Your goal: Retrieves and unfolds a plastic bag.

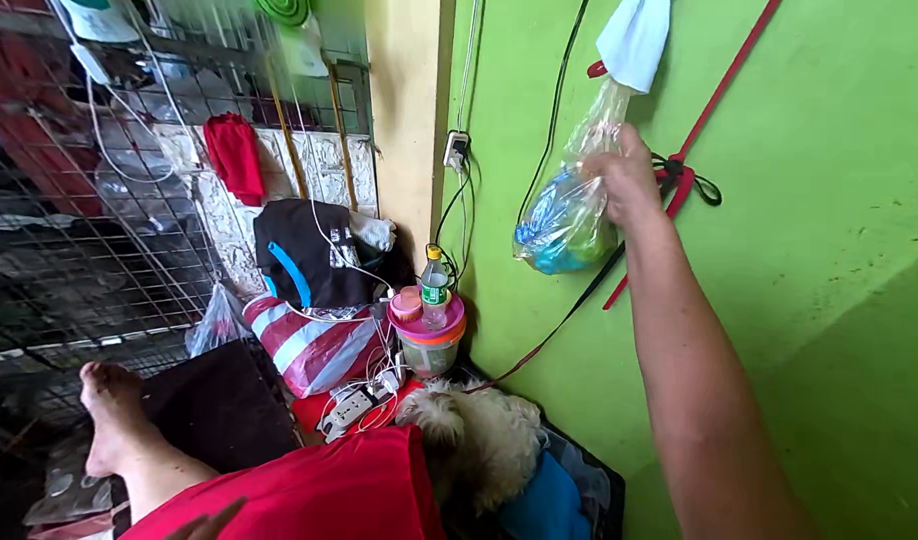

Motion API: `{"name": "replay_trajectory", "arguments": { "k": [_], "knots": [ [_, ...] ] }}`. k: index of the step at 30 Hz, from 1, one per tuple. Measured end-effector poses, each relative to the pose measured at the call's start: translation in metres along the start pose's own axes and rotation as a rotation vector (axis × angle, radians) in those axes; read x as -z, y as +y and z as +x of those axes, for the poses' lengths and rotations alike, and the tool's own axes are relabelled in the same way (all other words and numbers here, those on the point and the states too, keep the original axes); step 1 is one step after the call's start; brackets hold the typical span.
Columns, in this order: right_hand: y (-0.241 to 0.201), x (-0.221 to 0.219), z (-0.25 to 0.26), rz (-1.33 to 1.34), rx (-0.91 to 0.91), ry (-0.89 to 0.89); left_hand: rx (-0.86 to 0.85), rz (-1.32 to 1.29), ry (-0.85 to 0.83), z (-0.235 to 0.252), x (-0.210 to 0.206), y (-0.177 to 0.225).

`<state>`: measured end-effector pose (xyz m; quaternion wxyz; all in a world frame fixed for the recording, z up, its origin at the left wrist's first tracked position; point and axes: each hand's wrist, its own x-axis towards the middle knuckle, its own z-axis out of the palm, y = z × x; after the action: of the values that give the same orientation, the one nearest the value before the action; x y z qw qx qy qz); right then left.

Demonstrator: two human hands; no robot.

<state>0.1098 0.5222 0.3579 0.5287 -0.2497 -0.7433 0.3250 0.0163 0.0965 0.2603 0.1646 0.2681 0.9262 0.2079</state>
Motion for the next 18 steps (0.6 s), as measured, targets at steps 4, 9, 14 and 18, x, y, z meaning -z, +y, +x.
{"name": "replay_trajectory", "arguments": {
  "k": [4,9,14,18],
  "knots": [
    [-0.019,0.007,-0.003,0.141,0.158,-0.092,-0.558,0.110,0.079,0.065,-0.034,-0.097],
    [-0.070,-0.006,-0.010,-0.313,0.424,-0.070,-0.649,-0.324,-0.019,0.091,-0.018,0.024],
    [-0.111,-0.014,-0.006,-0.386,0.627,-0.056,-0.500,-0.814,-0.283,0.107,-0.026,0.112],
    [-0.125,-0.020,-0.004,-0.338,0.594,-0.151,-0.581,-1.189,-0.208,0.109,-0.021,0.147]
  ]
}}
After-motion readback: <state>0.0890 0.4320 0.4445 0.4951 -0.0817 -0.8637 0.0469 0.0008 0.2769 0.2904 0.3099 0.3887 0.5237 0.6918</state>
